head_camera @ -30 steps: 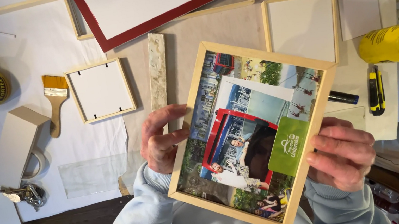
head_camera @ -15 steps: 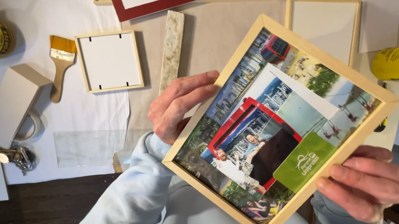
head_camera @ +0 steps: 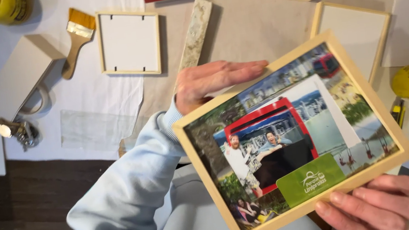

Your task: Assembling art pieces into small wooden frames using a stapler and cleaning tools.

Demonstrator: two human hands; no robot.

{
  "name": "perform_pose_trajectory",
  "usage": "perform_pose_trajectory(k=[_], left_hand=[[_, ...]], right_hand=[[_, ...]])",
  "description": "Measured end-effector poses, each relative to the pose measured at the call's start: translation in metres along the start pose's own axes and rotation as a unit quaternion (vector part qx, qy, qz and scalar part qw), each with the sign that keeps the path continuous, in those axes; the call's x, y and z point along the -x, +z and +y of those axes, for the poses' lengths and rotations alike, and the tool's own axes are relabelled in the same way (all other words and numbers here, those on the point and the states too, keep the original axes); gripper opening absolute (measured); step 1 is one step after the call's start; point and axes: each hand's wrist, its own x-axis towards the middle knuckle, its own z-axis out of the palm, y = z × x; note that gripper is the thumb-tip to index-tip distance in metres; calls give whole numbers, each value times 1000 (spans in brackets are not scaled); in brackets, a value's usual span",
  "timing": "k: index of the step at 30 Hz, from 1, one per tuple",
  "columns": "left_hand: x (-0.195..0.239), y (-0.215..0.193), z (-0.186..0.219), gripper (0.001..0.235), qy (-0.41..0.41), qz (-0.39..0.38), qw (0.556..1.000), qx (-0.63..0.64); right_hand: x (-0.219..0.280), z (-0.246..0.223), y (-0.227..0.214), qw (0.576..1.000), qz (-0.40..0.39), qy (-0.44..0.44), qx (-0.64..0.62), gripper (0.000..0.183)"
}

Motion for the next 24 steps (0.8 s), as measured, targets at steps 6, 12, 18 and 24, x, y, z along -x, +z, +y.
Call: perform_pose_trajectory(k=[6, 12, 18, 24], left_hand=[[-9, 4, 16, 29, -117, 9, 975, 190], [-8, 6, 20, 23, -130, 28, 957, 259], [8, 26, 10, 47, -114, 71, 918, 373], [33, 29, 28, 61, -219, 111, 715, 655]], right_hand=[[-7, 31, -23, 934, -175, -300, 87, 34], [-13, 36, -41, 904, -276, -310, 102, 54], [-20, 22, -25, 968, -149, -188, 71, 33], [-2, 4, 16, 999, 24, -18, -13, 27]])
